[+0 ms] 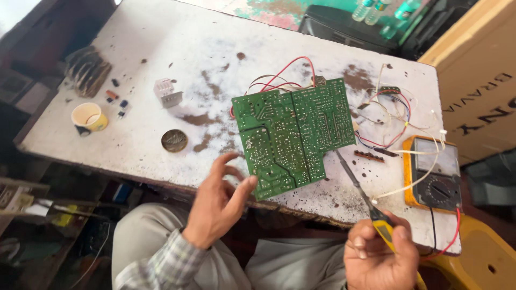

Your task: The person uses a soldering iron to work on a small metal heatsink and then on a green circuit board. They place the heatsink aside and continue soldering various points on the board. The person then flips the board over and uses a screwdriver to adjust components on the other side.

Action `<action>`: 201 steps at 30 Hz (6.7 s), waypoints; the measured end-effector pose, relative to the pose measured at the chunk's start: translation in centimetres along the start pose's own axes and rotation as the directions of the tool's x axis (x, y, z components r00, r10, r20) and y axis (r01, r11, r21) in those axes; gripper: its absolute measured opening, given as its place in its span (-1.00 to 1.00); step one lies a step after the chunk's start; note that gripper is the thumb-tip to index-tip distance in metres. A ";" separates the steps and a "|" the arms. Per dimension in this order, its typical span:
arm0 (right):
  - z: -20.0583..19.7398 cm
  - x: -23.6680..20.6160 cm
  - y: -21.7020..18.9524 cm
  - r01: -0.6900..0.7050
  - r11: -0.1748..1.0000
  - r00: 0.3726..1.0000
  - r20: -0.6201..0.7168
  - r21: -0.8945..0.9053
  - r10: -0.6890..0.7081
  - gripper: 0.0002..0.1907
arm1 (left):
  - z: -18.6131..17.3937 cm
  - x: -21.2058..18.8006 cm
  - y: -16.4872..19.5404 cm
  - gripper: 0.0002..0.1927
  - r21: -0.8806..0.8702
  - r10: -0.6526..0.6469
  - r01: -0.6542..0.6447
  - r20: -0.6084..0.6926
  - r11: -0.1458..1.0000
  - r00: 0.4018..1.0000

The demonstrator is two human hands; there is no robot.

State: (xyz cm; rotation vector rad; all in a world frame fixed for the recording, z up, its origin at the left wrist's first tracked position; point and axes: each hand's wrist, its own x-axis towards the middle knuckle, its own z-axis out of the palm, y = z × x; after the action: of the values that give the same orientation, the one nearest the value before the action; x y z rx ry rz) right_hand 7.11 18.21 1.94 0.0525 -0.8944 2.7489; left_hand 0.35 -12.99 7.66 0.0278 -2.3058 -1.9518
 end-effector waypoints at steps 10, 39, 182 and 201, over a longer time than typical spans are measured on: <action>0.1 -0.9 0.1 0.055 0.981 0.996 -0.066 -0.188 -0.068 -0.74 | 2.6 0.3 -3.2 -0.65 -0.451 0.172 -0.094 0.135 0.887 0.976; 21.8 6.4 14.6 0.422 0.174 0.876 0.449 -0.890 0.173 -0.84 | 5.0 2.0 -11.9 -0.78 -0.912 0.086 0.207 0.252 0.353 0.964; -5.8 -5.6 1.2 0.051 0.997 0.854 -0.521 0.061 -0.012 -0.65 | -1.1 5.4 -8.3 -0.73 -0.797 -0.034 0.428 0.458 0.426 0.888; -2.3 -3.0 2.1 0.012 0.973 0.898 -0.425 -0.229 -0.111 -0.75 | -0.3 7.3 -7.6 -0.66 -0.780 -0.084 0.517 0.524 0.352 0.848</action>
State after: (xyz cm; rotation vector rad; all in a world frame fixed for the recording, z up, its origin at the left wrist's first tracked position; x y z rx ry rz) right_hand 9.55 17.19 -1.46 -0.5451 -1.0315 2.4301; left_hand -7.35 -15.22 0.77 -0.0419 -0.9994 -3.4476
